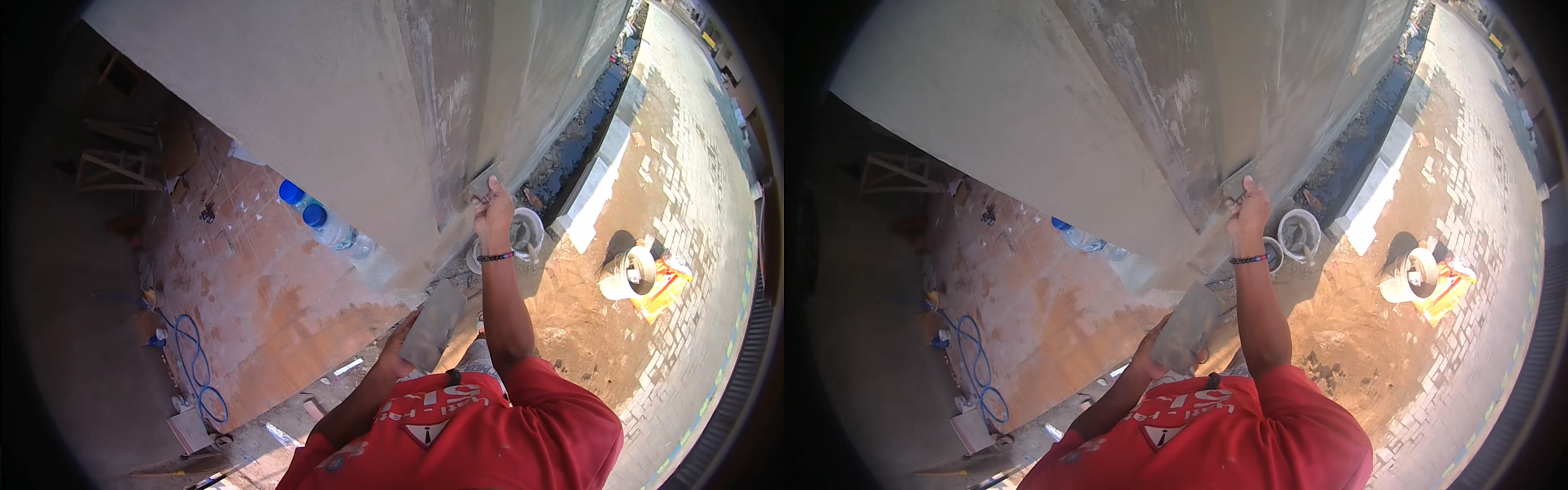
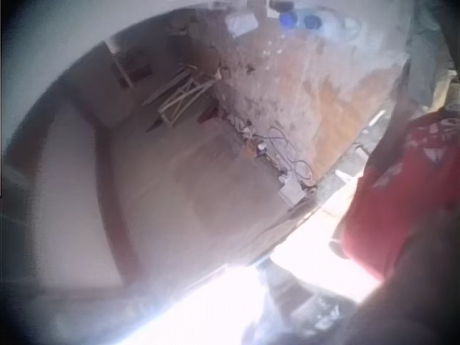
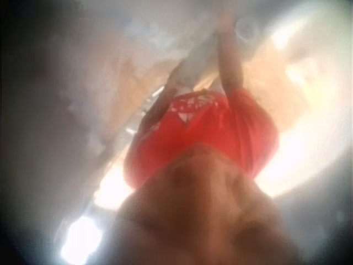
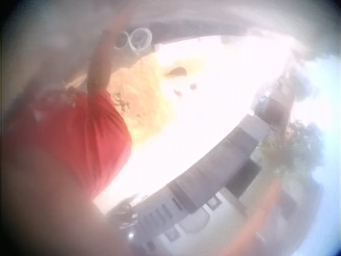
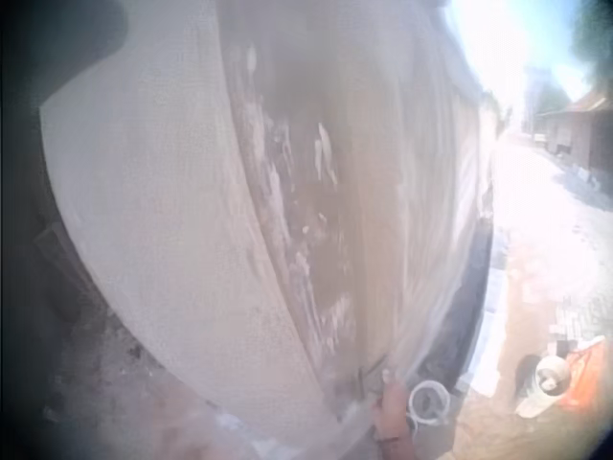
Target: The person applies and smooths plaster onto an exterior wall using a trowel and a hawk. They repeatedly scoop plaster from the hawk and spread it across the wall surface, working in sections to create a uniform finish.
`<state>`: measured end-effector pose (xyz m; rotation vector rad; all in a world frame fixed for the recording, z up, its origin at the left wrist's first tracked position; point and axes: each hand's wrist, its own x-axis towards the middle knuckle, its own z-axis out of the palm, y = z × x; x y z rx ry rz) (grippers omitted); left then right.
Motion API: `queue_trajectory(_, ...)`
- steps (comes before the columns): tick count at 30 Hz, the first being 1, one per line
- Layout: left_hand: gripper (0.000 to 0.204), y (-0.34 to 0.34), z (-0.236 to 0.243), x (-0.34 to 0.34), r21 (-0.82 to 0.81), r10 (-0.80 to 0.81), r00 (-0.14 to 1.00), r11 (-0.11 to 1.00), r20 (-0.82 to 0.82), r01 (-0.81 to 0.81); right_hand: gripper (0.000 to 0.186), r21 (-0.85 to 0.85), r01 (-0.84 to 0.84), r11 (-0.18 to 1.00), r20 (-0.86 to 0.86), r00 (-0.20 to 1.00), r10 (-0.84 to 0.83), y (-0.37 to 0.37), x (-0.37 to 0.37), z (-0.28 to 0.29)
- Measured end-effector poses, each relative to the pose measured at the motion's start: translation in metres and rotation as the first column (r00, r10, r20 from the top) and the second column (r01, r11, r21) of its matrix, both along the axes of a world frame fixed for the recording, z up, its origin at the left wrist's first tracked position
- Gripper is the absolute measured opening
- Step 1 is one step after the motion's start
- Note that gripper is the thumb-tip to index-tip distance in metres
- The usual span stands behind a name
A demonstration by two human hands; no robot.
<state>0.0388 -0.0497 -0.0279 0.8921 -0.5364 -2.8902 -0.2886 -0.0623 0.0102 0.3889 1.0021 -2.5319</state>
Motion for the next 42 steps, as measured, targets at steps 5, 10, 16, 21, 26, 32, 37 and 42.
queue_trajectory(5, 0.043, -0.015, 0.028, -0.007, -0.015, -0.175, 0.982, 0.985, -0.067, 0.174, 0.004, -0.114, -0.067, 0.991, -0.394, 0.919, 0.017, 0.020, -0.038, 0.155)
queue_trajectory(10, 0.039, -0.022, 0.048, -0.016, -0.025, -0.201, 0.977, 0.980, -0.074, 0.200, 0.019, -0.018, 0.153, 0.988, -0.779, 0.618, -0.110, 0.066, -0.012, 0.224)
queue_trajectory(16, 0.037, -0.031, 0.030, -0.011, 0.193, -0.213, 0.977, 0.959, -0.001, 0.209, 0.026, 0.359, 0.307, 0.882, -0.685, 0.728, 0.025, 0.085, 0.031, 0.070)
queue_trajectory(21, 0.039, -0.044, 0.028, 0.004, 0.209, -0.256, 0.966, 0.947, 0.033, 0.243, 0.021, 0.099, -0.163, 0.982, -0.273, 0.944, 0.184, 0.088, 0.062, -0.004)
queue_trajectory(26, 0.041, -0.051, 0.018, 0.008, 0.232, -0.329, 0.929, 0.903, -0.169, 0.362, 0.023, -0.225, -0.274, 0.935, 0.000, 0.960, 0.281, 0.087, 0.064, -0.023)
queue_trajectory(32, 0.040, -0.049, 0.043, 0.000, 0.166, -0.293, 0.955, 0.941, -0.034, 0.295, 0.024, -0.523, -0.175, 0.834, 0.075, 0.965, 0.250, 0.072, 0.061, -0.061)
queue_trajectory(37, 0.038, -0.055, 0.011, 0.005, 0.404, -0.292, 0.947, 0.856, -0.137, 0.323, 0.023, -0.570, 0.044, 0.821, 0.293, 0.944, 0.153, 0.043, 0.066, -0.074)
queue_trajectory(42, 0.037, -0.054, 0.019, 0.006, 0.331, -0.289, 0.954, 0.910, 0.079, 0.248, 0.023, -0.632, 0.091, 0.770, 0.286, 0.950, 0.122, 0.026, 0.061, -0.091)
